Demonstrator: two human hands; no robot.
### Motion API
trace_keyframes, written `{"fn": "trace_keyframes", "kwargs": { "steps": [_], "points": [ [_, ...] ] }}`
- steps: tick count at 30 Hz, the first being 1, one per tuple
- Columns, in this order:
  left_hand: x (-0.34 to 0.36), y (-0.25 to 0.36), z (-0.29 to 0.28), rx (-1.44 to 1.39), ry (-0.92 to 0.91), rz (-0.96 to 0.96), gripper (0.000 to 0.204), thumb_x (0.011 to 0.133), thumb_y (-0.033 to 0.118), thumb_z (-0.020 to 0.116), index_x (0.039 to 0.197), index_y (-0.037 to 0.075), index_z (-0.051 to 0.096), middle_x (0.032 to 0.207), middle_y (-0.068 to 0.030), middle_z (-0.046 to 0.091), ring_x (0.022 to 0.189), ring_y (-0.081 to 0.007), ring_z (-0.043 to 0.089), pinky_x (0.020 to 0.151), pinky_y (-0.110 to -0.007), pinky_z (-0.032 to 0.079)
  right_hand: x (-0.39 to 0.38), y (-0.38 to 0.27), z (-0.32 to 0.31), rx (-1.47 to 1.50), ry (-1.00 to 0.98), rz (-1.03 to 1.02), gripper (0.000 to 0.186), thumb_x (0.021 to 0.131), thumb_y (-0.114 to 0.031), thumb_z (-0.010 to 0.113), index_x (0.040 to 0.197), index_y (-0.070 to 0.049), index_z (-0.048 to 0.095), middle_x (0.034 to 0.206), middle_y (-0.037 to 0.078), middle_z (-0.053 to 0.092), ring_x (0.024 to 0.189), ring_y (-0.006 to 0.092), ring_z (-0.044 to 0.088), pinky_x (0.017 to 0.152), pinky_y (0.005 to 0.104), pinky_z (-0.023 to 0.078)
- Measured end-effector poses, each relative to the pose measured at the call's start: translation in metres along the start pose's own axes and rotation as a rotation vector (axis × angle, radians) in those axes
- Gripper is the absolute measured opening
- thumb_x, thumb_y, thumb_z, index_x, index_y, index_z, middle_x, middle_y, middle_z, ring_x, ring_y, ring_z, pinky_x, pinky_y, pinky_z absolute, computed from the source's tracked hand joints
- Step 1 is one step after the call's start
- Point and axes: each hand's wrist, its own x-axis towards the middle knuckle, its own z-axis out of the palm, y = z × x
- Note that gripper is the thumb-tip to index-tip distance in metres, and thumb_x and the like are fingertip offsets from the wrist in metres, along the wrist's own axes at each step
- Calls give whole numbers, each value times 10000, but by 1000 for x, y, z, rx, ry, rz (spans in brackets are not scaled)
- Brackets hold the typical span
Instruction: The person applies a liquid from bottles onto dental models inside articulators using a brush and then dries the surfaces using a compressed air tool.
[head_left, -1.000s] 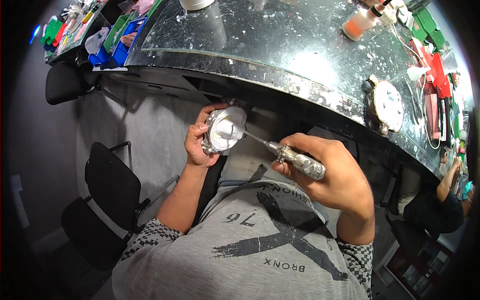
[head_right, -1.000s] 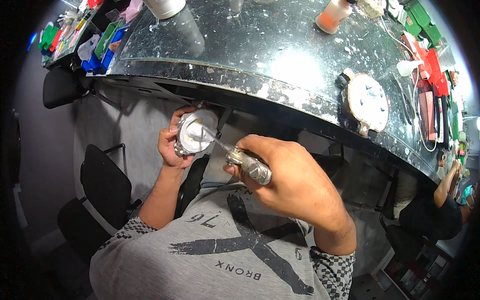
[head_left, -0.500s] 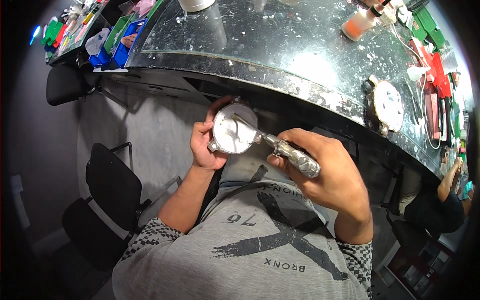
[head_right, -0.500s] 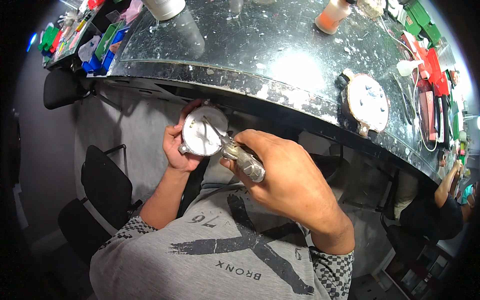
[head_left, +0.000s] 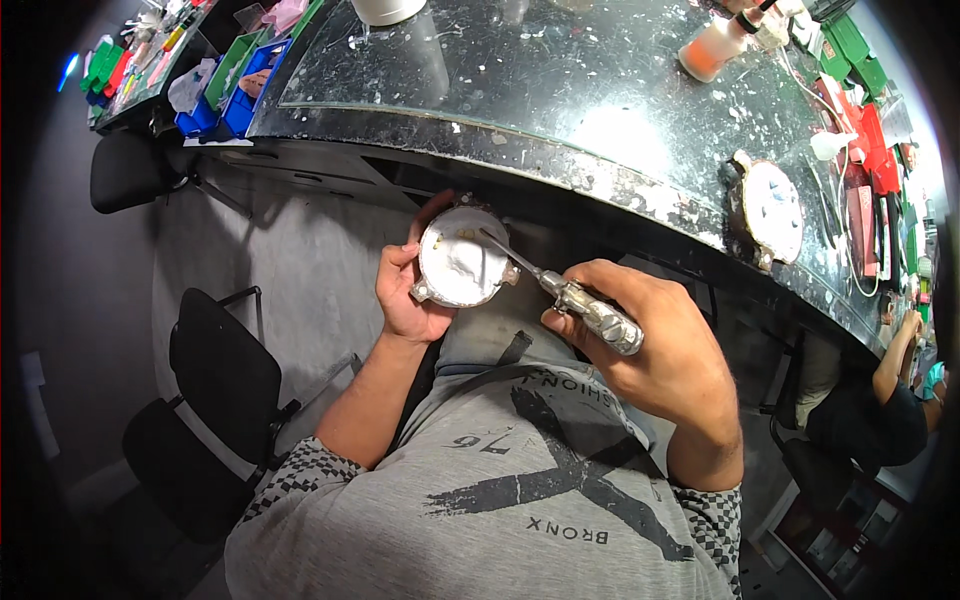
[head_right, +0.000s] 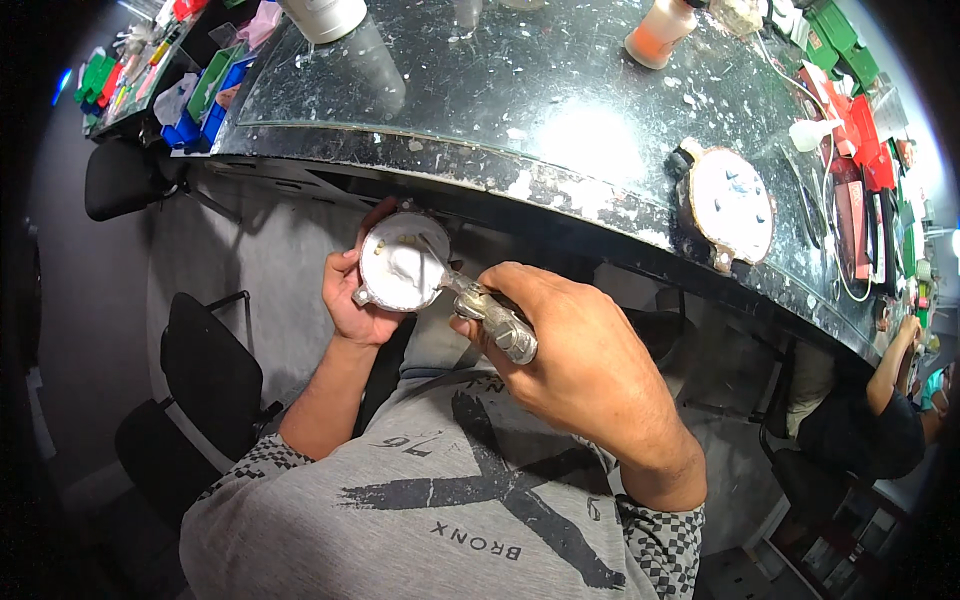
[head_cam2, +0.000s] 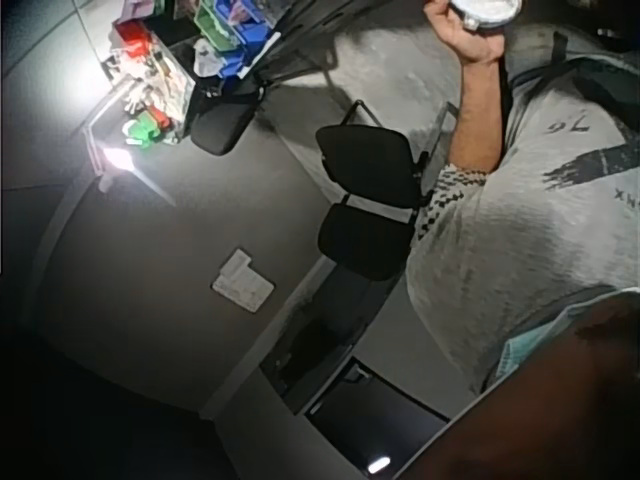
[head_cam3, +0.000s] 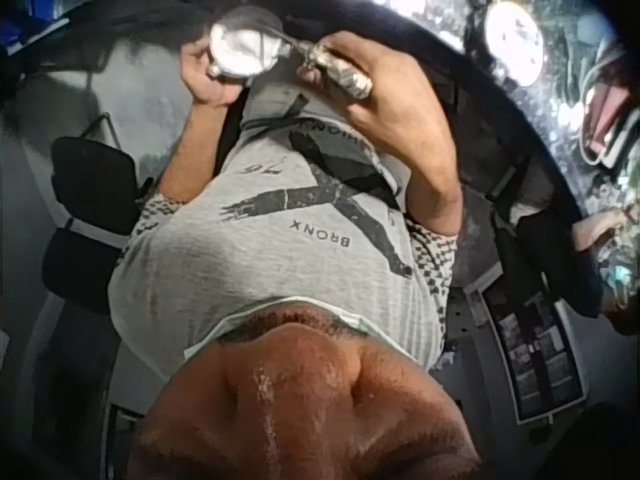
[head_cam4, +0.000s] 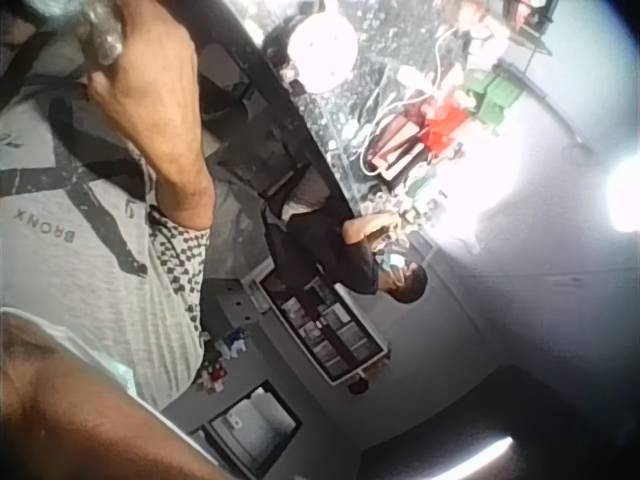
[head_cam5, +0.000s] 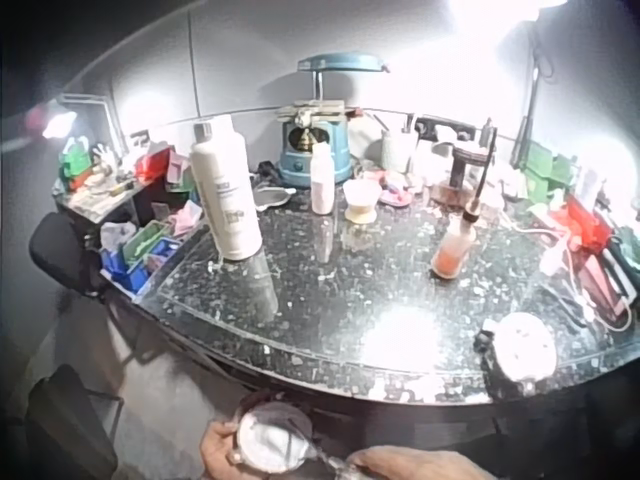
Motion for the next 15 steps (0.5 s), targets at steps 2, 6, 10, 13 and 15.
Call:
{"fn": "trace_keyframes", "kwargs": {
  "steps": [2,6,10,13,15],
  "points": [
    [0,0,0,-3,-14,0,731,912,368,393,1561,33,364,1459,-202,545,1338,-342,546,1140,-483,444,-1,1,0,2,6,-2,314,915,-237,766,1077,10,660,930,190,718,839,383,722,711,449,550],
    [-2,0,-2,-12,-2,-28,759,914,410,398,1572,34,350,1456,-206,548,1338,-346,548,1141,-488,443,0,0,1,58,15,-1,304,917,-236,763,1073,5,664,921,192,718,831,389,718,704,446,546],
    [-2,1,1,-70,-30,-116,830,897,472,446,1574,3,353,1477,-195,542,1359,-339,535,1167,-479,408,4,-2,-1,102,-40,-32,296,923,-237,757,1065,7,667,919,198,717,826,396,712,698,445,538],
    [-2,1,0,-196,-13,-207,819,907,488,428,1586,40,334,1479,-239,531,1361,-418,533,1155,-545,426,5,-4,-1,117,-56,-42,294,931,-239,750,1056,15,669,920,206,714,822,401,708,694,445,532],
    [-1,1,0,-288,-69,-247,826,903,501,441,1582,41,344,1481,-252,527,1370,-472,503,1158,-582,406,5,-5,-1,114,-68,-37,297,932,-239,748,1063,17,673,919,217,713,821,408,705,700,447,532]
  ]
}}
